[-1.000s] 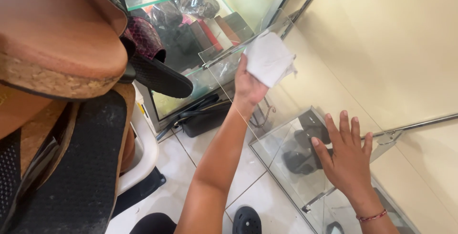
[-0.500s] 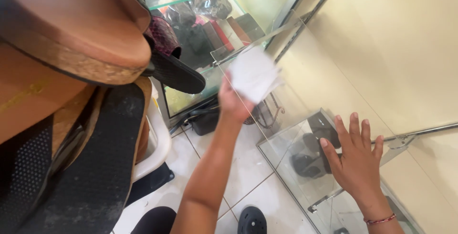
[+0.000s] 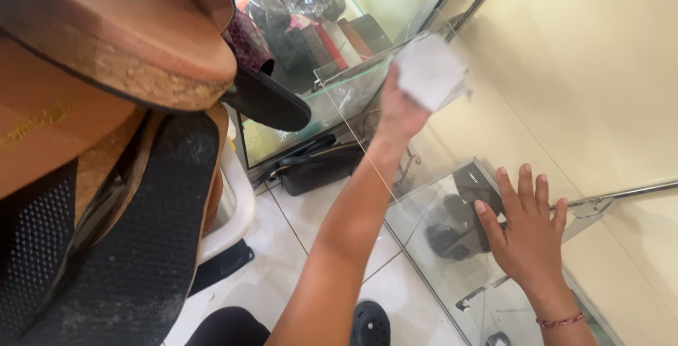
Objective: The person wipes down glass panels and shelves of a display cabinet using a cloth.
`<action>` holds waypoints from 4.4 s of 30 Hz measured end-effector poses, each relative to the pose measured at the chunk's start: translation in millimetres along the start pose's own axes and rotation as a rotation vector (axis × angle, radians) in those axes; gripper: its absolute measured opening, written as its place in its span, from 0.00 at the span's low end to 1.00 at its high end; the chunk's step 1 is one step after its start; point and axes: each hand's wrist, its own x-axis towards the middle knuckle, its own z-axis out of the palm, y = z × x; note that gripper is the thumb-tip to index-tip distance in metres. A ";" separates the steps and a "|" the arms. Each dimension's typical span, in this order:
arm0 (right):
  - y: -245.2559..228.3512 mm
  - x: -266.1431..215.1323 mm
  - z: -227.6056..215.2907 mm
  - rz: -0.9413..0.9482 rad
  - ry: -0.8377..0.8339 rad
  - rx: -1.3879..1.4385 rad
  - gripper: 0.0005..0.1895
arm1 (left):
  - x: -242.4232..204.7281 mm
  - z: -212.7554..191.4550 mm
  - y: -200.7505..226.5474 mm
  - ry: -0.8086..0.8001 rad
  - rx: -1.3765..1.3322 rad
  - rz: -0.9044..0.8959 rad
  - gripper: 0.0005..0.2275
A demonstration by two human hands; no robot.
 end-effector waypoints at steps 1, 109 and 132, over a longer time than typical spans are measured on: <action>0.4 -0.2 0.4 0.000 0.001 0.001 0.36 | 13.0 -0.6 -8.8 0.027 -0.018 -0.006 0.28; -0.6 4.4 0.6 0.023 -0.011 0.005 0.36 | -6.5 19.3 -2.0 0.106 -0.026 -0.037 0.28; -6.2 -1.3 0.3 0.021 0.003 -0.006 0.37 | -31.9 15.9 -46.1 0.061 -0.121 -0.101 0.31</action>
